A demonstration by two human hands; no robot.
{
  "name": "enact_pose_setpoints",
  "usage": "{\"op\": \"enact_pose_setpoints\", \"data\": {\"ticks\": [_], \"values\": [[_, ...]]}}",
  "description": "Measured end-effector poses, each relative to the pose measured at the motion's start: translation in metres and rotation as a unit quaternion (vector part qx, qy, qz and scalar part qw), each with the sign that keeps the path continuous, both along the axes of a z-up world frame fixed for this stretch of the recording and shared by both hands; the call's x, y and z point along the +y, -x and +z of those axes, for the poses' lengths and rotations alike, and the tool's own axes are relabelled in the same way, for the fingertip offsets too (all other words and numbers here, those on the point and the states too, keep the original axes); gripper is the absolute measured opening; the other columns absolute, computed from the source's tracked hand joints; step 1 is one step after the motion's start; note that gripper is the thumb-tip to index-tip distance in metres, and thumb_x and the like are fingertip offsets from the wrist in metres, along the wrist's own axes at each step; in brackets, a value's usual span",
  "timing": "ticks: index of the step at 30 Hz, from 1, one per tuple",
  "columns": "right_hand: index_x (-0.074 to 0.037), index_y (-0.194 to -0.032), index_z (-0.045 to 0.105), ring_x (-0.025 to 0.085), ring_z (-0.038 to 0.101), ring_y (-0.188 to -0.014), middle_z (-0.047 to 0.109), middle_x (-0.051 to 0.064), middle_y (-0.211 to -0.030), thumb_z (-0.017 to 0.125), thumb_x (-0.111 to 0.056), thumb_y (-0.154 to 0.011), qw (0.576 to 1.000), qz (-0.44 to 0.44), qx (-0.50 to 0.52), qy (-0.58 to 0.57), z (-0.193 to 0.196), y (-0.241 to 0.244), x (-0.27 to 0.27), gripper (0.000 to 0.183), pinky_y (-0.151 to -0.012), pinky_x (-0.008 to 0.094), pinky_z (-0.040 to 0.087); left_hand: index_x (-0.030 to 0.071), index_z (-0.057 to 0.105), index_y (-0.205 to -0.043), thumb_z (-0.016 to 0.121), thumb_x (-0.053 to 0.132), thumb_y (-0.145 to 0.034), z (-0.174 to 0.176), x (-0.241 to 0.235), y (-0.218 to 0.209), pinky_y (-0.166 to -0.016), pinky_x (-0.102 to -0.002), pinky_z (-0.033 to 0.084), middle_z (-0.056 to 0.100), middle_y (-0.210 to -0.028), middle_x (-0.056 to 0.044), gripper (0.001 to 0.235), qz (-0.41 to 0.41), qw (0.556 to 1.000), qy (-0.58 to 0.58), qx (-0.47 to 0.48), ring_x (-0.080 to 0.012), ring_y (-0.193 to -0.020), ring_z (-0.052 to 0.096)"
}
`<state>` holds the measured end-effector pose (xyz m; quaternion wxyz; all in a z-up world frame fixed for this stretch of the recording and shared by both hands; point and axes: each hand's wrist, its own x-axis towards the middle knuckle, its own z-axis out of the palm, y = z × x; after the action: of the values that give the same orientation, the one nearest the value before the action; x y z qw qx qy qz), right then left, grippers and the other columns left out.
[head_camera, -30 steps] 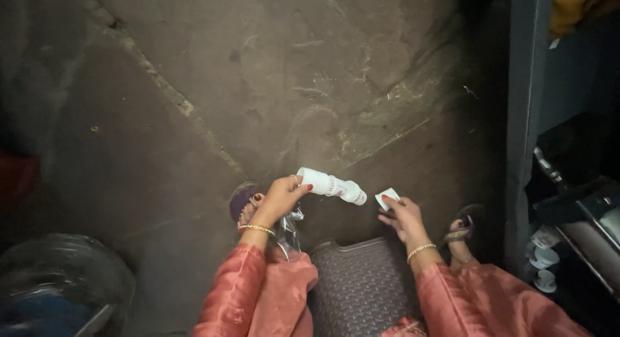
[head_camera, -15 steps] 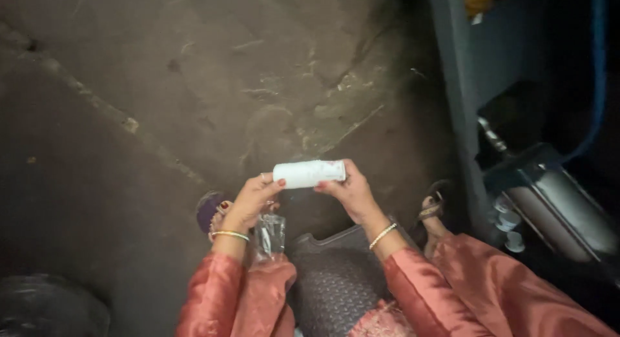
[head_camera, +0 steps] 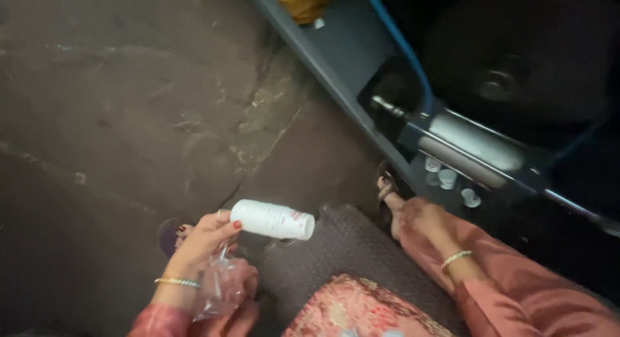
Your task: The person organizes stacks of paper cups on a machine ledge and picks up fallen cups from the floor to place them into plastic bags.
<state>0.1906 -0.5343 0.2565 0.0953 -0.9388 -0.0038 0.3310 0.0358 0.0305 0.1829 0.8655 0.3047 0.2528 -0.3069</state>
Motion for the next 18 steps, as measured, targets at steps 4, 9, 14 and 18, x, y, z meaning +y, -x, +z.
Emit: {"op": "enact_pose_setpoints", "data": {"ticks": [4, 9, 14, 18], "values": [[-0.008, -0.114, 0.074, 0.038, 0.073, -0.103, 0.078, 0.018, -0.108, 0.068, -0.043, -0.092, 0.977, -0.07, -0.156, 0.126, -0.032, -0.016, -0.11, 0.042, -0.09, 0.046, 0.056, -0.004, 0.073, -0.114, 0.074, 0.015, -0.089, 0.058, -0.012, 0.013, -0.05, -0.024, 0.043, 0.062, -0.071, 0.004, 0.031, -0.027, 0.999, -0.029, 0.03, -0.0035, -0.053, 0.049], [-0.009, -0.123, 0.071, 0.045, 0.062, -0.114, 0.068, 0.025, -0.122, 0.072, -0.064, -0.088, 0.961, -0.159, -0.153, 0.167, -0.063, -0.073, -0.096, 0.066, -0.095, 0.054, 0.047, -0.003, 0.074, -0.114, 0.074, 0.018, -0.088, 0.141, -0.034, -0.004, -0.048, -0.027, 0.045, 0.067, -0.069, -0.001, 0.033, -0.081, 0.988, -0.069, 0.115, -0.0089, -0.053, 0.056], [-0.01, -0.115, 0.075, 0.04, 0.064, -0.113, 0.072, 0.02, -0.12, 0.077, -0.059, -0.078, 0.955, -0.181, -0.196, 0.129, -0.128, -0.07, -0.112, 0.061, -0.097, 0.049, 0.048, 0.001, 0.077, -0.112, 0.072, 0.024, -0.091, 0.182, -0.068, -0.031, -0.047, -0.024, 0.038, 0.059, -0.066, 0.004, 0.032, -0.142, 0.979, -0.145, 0.034, -0.0054, -0.053, 0.047], [-0.013, -0.11, 0.082, 0.032, 0.069, -0.12, 0.078, 0.012, -0.121, 0.073, -0.057, -0.096, 0.976, -0.045, -0.136, 0.166, -0.153, -0.051, -0.148, 0.047, -0.115, 0.042, 0.048, 0.004, 0.077, -0.114, 0.072, 0.022, -0.091, 0.177, -0.108, -0.035, -0.05, -0.02, 0.038, 0.062, -0.073, 0.008, 0.029, -0.061, 0.986, -0.155, -0.008, -0.0018, -0.057, 0.048]]}}
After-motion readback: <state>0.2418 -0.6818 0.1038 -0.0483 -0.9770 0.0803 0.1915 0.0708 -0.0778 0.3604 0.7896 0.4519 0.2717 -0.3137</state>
